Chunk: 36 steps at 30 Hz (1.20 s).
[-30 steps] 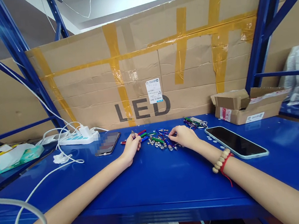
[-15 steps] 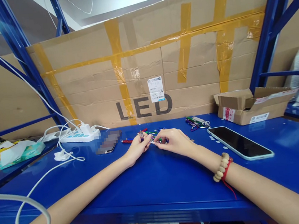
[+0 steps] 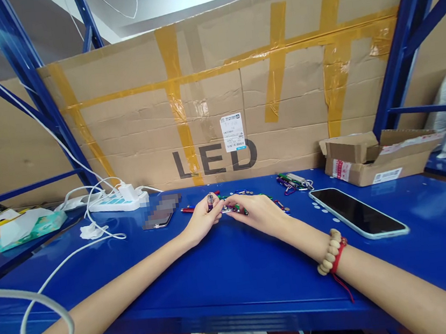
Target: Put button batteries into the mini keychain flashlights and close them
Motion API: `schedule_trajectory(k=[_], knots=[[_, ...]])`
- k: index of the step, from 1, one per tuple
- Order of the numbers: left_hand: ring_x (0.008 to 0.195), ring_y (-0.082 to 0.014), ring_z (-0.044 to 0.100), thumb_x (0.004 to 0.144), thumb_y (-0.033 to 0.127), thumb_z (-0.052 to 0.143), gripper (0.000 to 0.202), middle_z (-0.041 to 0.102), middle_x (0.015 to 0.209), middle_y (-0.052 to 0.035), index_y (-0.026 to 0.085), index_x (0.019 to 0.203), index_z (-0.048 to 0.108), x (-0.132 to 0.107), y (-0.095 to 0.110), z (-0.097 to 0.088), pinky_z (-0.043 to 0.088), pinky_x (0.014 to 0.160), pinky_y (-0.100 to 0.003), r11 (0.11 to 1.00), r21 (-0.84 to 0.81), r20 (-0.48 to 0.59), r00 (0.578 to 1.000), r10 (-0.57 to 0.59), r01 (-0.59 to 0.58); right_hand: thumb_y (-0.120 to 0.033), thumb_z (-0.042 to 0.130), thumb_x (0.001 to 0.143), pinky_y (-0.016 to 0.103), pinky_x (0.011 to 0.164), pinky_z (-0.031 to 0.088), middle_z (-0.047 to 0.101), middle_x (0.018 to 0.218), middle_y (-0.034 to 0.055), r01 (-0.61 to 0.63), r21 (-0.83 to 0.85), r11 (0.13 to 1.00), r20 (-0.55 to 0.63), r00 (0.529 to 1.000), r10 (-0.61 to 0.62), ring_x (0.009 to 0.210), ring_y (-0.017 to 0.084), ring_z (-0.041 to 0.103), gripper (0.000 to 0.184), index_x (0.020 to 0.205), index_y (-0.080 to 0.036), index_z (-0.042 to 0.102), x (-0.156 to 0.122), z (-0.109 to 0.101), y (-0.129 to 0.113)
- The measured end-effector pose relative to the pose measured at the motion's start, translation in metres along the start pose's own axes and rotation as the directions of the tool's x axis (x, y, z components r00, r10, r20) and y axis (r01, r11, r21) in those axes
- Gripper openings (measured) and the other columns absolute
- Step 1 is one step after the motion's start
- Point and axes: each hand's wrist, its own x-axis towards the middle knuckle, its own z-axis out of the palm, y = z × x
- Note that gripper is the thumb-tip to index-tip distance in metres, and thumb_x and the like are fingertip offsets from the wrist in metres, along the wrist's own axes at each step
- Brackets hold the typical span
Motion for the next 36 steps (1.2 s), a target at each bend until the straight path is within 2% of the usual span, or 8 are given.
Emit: schedule_trajectory(k=[5,9,14,17,22,25,30,36], knots=[[0.046,-0.0051,0.032,0.081,0.049,0.054,0.040,0.029,0.056,0.0092,0.020,0.069,0.029,0.001,0.003,0.000,0.027,0.049,-0.019,0.995,-0.091,0.022,0.999,0.041,-0.038,-0.027,0.049,0.090,0.026,0.066,0.052,0.071,0.094,0.0051,0.078,-0.048,0.996,-0.049,0.996,-0.080,0.077,0.017,0.068,0.021,0.107,-0.018,0.057,-0.002,0.003,0.002],[0.046,-0.0067,0.036,0.085,0.047,0.048,0.036,0.035,0.052,0.0093,0.020,0.070,0.029,0.000,0.004,0.001,0.030,0.053,-0.021,0.996,-0.027,0.074,0.994,0.087,-0.085,-0.028,0.046,0.092,0.030,0.069,0.053,0.070,0.099,0.0099,0.137,-0.165,0.977,-0.061,0.987,-0.149,0.082,0.021,0.068,0.028,0.115,-0.015,0.054,-0.001,0.005,0.005],[0.047,-0.0083,0.039,0.088,0.040,0.044,0.032,0.038,0.050,0.0086,0.021,0.068,0.029,-0.002,0.005,0.002,0.033,0.057,-0.023,0.987,0.122,0.089,0.992,0.093,-0.104,-0.025,0.043,0.093,0.030,0.061,0.050,0.069,0.076,0.0086,0.237,-0.243,0.941,0.056,0.972,-0.230,0.068,0.021,0.066,0.022,0.097,-0.013,0.061,-0.001,0.005,0.008],[0.047,-0.0083,0.040,0.088,0.038,0.043,0.031,0.038,0.051,0.0084,0.021,0.067,0.029,-0.003,0.008,0.002,0.033,0.056,-0.023,0.976,0.186,0.097,0.990,0.098,-0.115,-0.025,0.041,0.093,0.030,0.059,0.047,0.067,0.070,0.0091,0.259,-0.245,0.934,0.093,0.966,-0.243,0.064,0.021,0.064,0.024,0.092,-0.012,0.062,-0.001,0.007,0.008],[0.047,-0.0096,0.042,0.088,0.044,0.042,0.034,0.040,0.050,0.0072,0.021,0.065,0.030,-0.004,0.012,0.002,0.035,0.054,-0.023,0.953,0.280,0.104,0.991,0.085,-0.111,-0.024,0.040,0.093,0.027,0.057,0.042,0.065,0.067,0.0078,0.239,-0.193,0.952,0.099,0.970,-0.224,0.059,0.018,0.061,0.025,0.083,-0.014,0.061,-0.001,0.010,0.008],[0.048,-0.0098,0.041,0.087,0.041,0.043,0.032,0.041,0.052,0.0061,0.021,0.065,0.032,-0.004,0.012,0.002,0.034,0.052,-0.023,0.942,0.317,0.102,0.991,0.084,-0.113,-0.023,0.040,0.092,0.026,0.053,0.038,0.063,0.065,0.0062,0.217,-0.172,0.961,0.105,0.974,-0.201,0.055,0.016,0.057,0.025,0.079,-0.015,0.060,-0.001,0.010,0.007],[0.048,-0.0084,0.039,0.086,0.041,0.045,0.031,0.036,0.057,0.0067,0.021,0.066,0.031,-0.002,0.004,0.003,0.034,0.050,-0.022,0.964,0.248,0.090,0.993,0.073,-0.093,-0.020,0.040,0.090,0.024,0.050,0.034,0.060,0.063,0.0046,0.155,-0.106,0.982,0.092,0.985,-0.146,0.051,0.013,0.052,0.026,0.073,-0.016,0.058,-0.001,0.009,0.005],[0.052,-0.0082,0.037,0.085,0.043,0.046,0.034,0.035,0.062,0.0063,0.021,0.068,0.029,-0.002,-0.002,0.004,0.037,0.052,-0.021,0.976,0.205,0.079,0.995,0.060,-0.075,-0.021,0.038,0.091,0.023,0.052,0.037,0.058,0.060,0.0034,0.093,0.028,0.995,0.071,0.993,-0.095,0.052,0.013,0.050,0.030,0.068,-0.017,0.056,0.002,0.011,0.004]])
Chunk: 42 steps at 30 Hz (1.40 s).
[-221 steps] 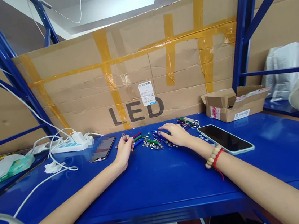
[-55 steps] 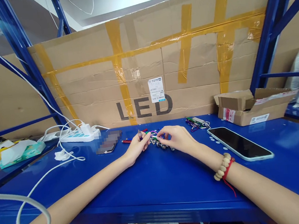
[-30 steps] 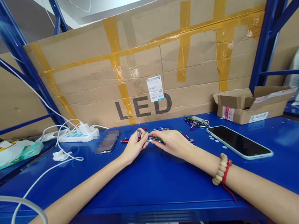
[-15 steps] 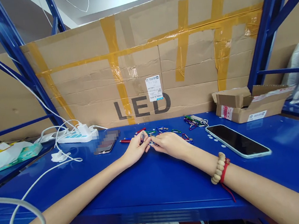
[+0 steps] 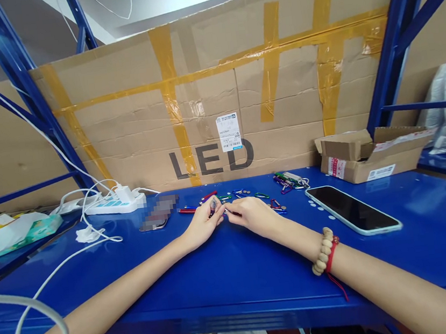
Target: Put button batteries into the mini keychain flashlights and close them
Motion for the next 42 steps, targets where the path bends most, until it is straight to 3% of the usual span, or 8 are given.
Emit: schedule_trajectory(k=[7,13,18,26,30,35,38,42], knots=[[0.057,-0.0100,0.034,0.081,0.030,0.050,0.029,0.033,0.060,0.0061,0.020,0.064,0.028,-0.002,0.010,-0.001,0.030,0.056,-0.023,0.986,0.164,-0.103,0.995,0.004,0.013,-0.026,0.040,0.091,0.027,0.065,0.047,0.068,0.079,0.0087,-0.071,0.069,0.995,-0.065,0.995,0.076,0.068,0.018,0.062,0.027,0.084,-0.016,0.064,-0.001,-0.006,0.007],[0.054,-0.0115,0.036,0.075,0.020,0.051,0.023,0.038,0.057,0.0055,0.020,0.061,0.033,0.000,0.007,0.001,0.028,0.055,-0.023,0.946,0.308,-0.077,0.994,-0.080,0.100,-0.033,0.042,0.091,0.030,0.067,0.052,0.072,0.085,0.0072,-0.190,0.187,0.964,-0.182,0.958,0.224,0.073,0.021,0.066,0.032,0.090,-0.016,0.069,-0.001,-0.007,0.005],[0.053,-0.0131,0.039,0.071,0.016,0.050,0.017,0.044,0.057,0.0043,0.021,0.061,0.037,0.001,0.002,0.001,0.027,0.053,-0.023,0.915,0.400,0.026,0.997,-0.067,0.051,-0.033,0.045,0.089,0.030,0.070,0.052,0.072,0.087,0.0068,-0.117,0.224,0.968,-0.201,0.966,0.164,0.076,0.021,0.066,0.030,0.092,-0.017,0.070,-0.001,-0.003,0.003],[0.054,-0.0120,0.038,0.074,0.015,0.048,0.021,0.042,0.055,0.0049,0.019,0.057,0.037,0.001,0.002,0.000,0.026,0.053,-0.023,0.944,0.326,0.040,0.997,-0.066,0.050,-0.030,0.040,0.092,0.027,0.063,0.049,0.070,0.080,0.0070,-0.048,0.156,0.987,-0.140,0.988,0.071,0.067,0.016,0.062,0.031,0.089,-0.017,0.068,0.000,-0.009,-0.002],[0.055,-0.0110,0.036,0.077,0.017,0.045,0.025,0.039,0.055,0.0054,0.019,0.057,0.031,0.002,0.005,-0.002,0.027,0.053,-0.022,0.959,0.273,0.039,0.995,-0.096,0.082,-0.031,0.039,0.093,0.026,0.060,0.047,0.066,0.073,0.0061,-0.037,0.132,0.991,-0.097,0.994,0.050,0.063,0.016,0.059,0.032,0.088,-0.017,0.067,0.001,-0.013,-0.002],[0.063,-0.0127,0.044,0.075,0.016,0.048,0.013,0.047,0.065,0.0038,0.019,0.065,0.039,0.003,0.003,-0.002,0.032,0.060,-0.023,0.960,0.248,-0.043,0.991,-0.125,0.131,-0.030,0.039,0.093,0.032,0.075,0.049,0.069,0.091,0.0094,-0.024,0.137,0.990,-0.076,0.997,0.035,0.083,0.021,0.063,0.030,0.097,-0.017,0.066,0.000,-0.011,0.004],[0.065,-0.0139,0.046,0.073,0.015,0.051,0.010,0.050,0.067,0.0037,0.020,0.072,0.042,0.002,0.003,-0.002,0.033,0.062,-0.024,0.936,0.282,-0.138,0.974,-0.178,0.211,-0.030,0.039,0.093,0.032,0.077,0.049,0.069,0.097,0.0082,-0.072,0.189,0.979,-0.078,0.993,0.089,0.087,0.021,0.064,0.030,0.102,-0.018,0.065,0.000,-0.009,0.006],[0.063,-0.0136,0.047,0.073,0.013,0.051,0.015,0.050,0.066,0.0051,0.022,0.078,0.040,0.000,0.005,-0.003,0.032,0.061,-0.024,0.919,0.303,-0.184,0.961,-0.205,0.254,-0.033,0.041,0.090,0.026,0.062,0.049,0.066,0.074,0.0044,-0.233,0.356,0.905,-0.153,0.941,0.302,0.062,0.015,0.060,0.029,0.091,-0.016,0.065,0.001,-0.012,0.004]])
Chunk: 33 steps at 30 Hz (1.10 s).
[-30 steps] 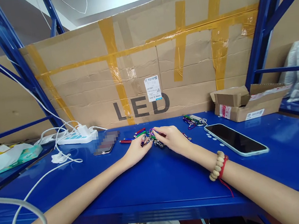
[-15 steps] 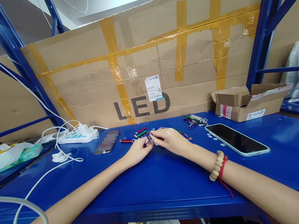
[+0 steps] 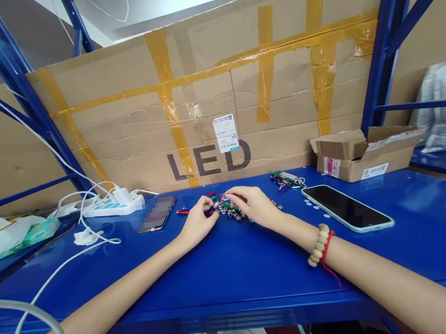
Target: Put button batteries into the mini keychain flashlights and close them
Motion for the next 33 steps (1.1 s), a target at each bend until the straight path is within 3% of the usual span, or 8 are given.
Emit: schedule_trajectory(k=[4,9,11,14,16,22,27,33], knots=[[0.060,-0.0136,0.047,0.075,0.014,0.051,0.015,0.049,0.063,0.0062,0.022,0.082,0.040,0.000,0.000,-0.001,0.031,0.058,-0.023,1.000,-0.002,0.002,1.000,0.012,-0.012,-0.043,0.046,0.087,0.024,0.051,0.043,0.056,0.060,0.0005,-0.161,0.175,0.971,-0.216,0.956,0.197,0.050,0.011,0.050,0.035,0.086,-0.014,0.064,0.003,-0.006,0.004],[0.061,-0.0131,0.048,0.076,0.014,0.051,0.016,0.050,0.062,0.0068,0.022,0.084,0.040,0.001,-0.002,0.000,0.031,0.058,-0.023,1.000,0.004,-0.003,1.000,0.019,-0.019,-0.053,0.054,0.078,0.022,0.044,0.038,0.052,0.059,-0.0007,-0.234,0.359,0.904,-0.487,0.779,0.395,0.046,0.009,0.045,0.043,0.086,-0.013,0.067,0.008,-0.022,0.030],[0.060,-0.0126,0.048,0.076,0.014,0.050,0.016,0.050,0.062,0.0071,0.022,0.085,0.040,0.000,-0.002,0.000,0.031,0.057,-0.023,1.000,0.004,0.000,1.000,0.021,-0.021,-0.055,0.056,0.075,0.022,0.041,0.035,0.050,0.055,-0.0016,-0.289,0.380,0.878,-0.533,0.708,0.464,0.043,0.008,0.042,0.045,0.085,-0.012,0.068,0.007,-0.031,0.045],[0.058,-0.0123,0.047,0.076,0.015,0.050,0.016,0.050,0.063,0.0074,0.023,0.086,0.039,0.000,-0.001,0.000,0.031,0.056,-0.023,1.000,0.008,-0.002,1.000,0.029,-0.029,-0.057,0.053,0.076,0.021,0.039,0.033,0.048,0.051,-0.0019,-0.397,0.342,0.852,-0.540,0.659,0.524,0.042,0.008,0.041,0.048,0.080,-0.013,0.069,0.003,-0.042,0.065],[0.058,-0.0121,0.047,0.076,0.015,0.049,0.016,0.049,0.063,0.0075,0.023,0.086,0.039,-0.001,-0.001,0.000,0.031,0.056,-0.023,0.999,0.008,-0.007,0.999,0.037,-0.037,-0.057,0.052,0.076,0.021,0.039,0.035,0.052,0.052,0.0000,-0.428,0.335,0.839,-0.518,0.660,0.544,0.043,0.009,0.043,0.048,0.080,-0.012,0.070,0.001,-0.045,0.076],[0.062,-0.0126,0.048,0.077,0.017,0.048,0.014,0.050,0.064,0.0068,0.023,0.087,0.041,-0.002,-0.001,0.000,0.031,0.055,-0.023,0.997,0.050,0.008,0.998,0.058,-0.058,-0.045,0.055,0.079,0.019,0.046,0.043,0.071,0.086,0.0083,-0.499,0.249,0.830,-0.339,0.758,0.557,0.072,0.016,0.064,0.037,0.095,-0.015,0.070,0.000,-0.041,0.088],[0.065,-0.0132,0.050,0.077,0.017,0.048,0.014,0.051,0.066,0.0059,0.022,0.089,0.042,-0.002,-0.001,0.000,0.032,0.056,-0.023,0.990,0.110,0.033,0.996,0.086,-0.089,-0.027,0.057,0.076,0.024,0.051,0.048,0.072,0.092,0.0098,-0.611,0.059,0.790,-0.326,0.736,0.593,0.075,0.020,0.066,0.032,0.102,-0.014,0.069,0.000,-0.044,0.093],[0.065,-0.0137,0.050,0.077,0.017,0.047,0.014,0.052,0.068,0.0057,0.023,0.088,0.041,-0.003,0.001,-0.002,0.032,0.056,-0.023,0.980,0.163,0.051,0.993,0.108,-0.115,-0.025,0.060,0.069,0.034,0.070,0.050,0.073,0.078,0.0045,-0.659,-0.168,0.733,-0.332,0.738,0.587,0.073,0.023,0.067,0.024,0.089,-0.020,0.073,-0.002,-0.048,0.093]])
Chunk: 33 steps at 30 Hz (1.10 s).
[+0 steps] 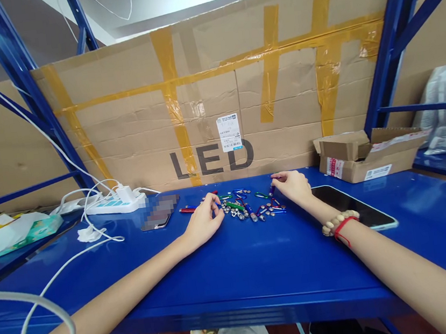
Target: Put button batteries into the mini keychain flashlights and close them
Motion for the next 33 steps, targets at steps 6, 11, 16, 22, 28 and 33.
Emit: schedule_trajectory(k=[6,11,16,22,28,33], knots=[[0.063,-0.0135,0.049,0.077,0.017,0.046,0.013,0.051,0.069,0.0053,0.023,0.088,0.041,-0.001,0.001,-0.001,0.034,0.056,-0.023,0.999,0.026,0.027,0.999,0.024,-0.025,-0.023,0.055,0.074,0.032,0.070,0.051,0.071,0.064,0.0024,0.065,-0.034,0.997,0.071,0.996,-0.062,0.069,0.022,0.068,0.018,0.071,-0.020,0.073,-0.003,0.000,-0.002],[0.063,-0.0136,0.049,0.077,0.017,0.044,0.013,0.050,0.068,0.0056,0.023,0.088,0.040,0.000,-0.001,-0.001,0.035,0.057,-0.024,0.999,0.030,0.027,0.999,0.042,-0.043,-0.030,0.044,0.086,0.026,0.070,0.052,0.072,0.094,0.0055,0.140,0.058,0.988,0.031,0.989,-0.142,0.086,0.019,0.067,0.035,0.109,-0.016,0.065,-0.008,-0.002,-0.011],[0.064,-0.0137,0.050,0.076,0.016,0.044,0.014,0.050,0.068,0.0053,0.023,0.087,0.040,0.000,-0.001,-0.001,0.035,0.057,-0.024,0.998,0.032,0.035,0.998,0.044,-0.045,-0.029,0.041,0.088,0.024,0.067,0.052,0.070,0.103,0.0059,0.162,0.034,0.986,0.025,0.986,-0.162,0.092,0.018,0.066,0.037,0.116,-0.015,0.061,-0.009,-0.004,-0.015],[0.063,-0.0136,0.050,0.076,0.016,0.044,0.014,0.050,0.068,0.0054,0.023,0.088,0.041,0.000,0.000,-0.001,0.036,0.057,-0.024,0.998,0.038,0.041,0.998,0.042,-0.044,-0.030,0.053,0.083,0.026,0.060,0.048,0.073,0.073,0.0020,0.123,-0.173,0.977,0.117,0.988,-0.104,0.074,0.019,0.067,0.023,0.087,-0.020,0.073,-0.007,-0.007,-0.007],[0.064,-0.0140,0.050,0.076,0.016,0.043,0.014,0.050,0.068,0.0052,0.023,0.088,0.041,0.000,0.001,-0.001,0.035,0.057,-0.024,0.998,0.040,0.046,0.998,0.047,-0.048,-0.035,0.061,0.076,0.026,0.058,0.046,0.073,0.087,0.0026,0.100,-0.377,0.921,0.132,0.990,-0.054,0.082,0.022,0.066,0.017,0.083,-0.028,0.075,-0.013,-0.010,-0.010],[0.062,-0.0137,0.049,0.077,0.017,0.044,0.013,0.050,0.068,0.0053,0.023,0.088,0.040,-0.001,0.002,-0.001,0.035,0.056,-0.023,0.998,0.039,0.057,0.998,0.038,-0.041,-0.031,0.061,0.077,0.029,0.063,0.046,0.071,0.089,0.0064,0.066,-0.477,0.876,0.093,0.995,-0.024,0.084,0.024,0.065,0.016,0.082,-0.027,0.075,-0.014,-0.017,-0.013]])
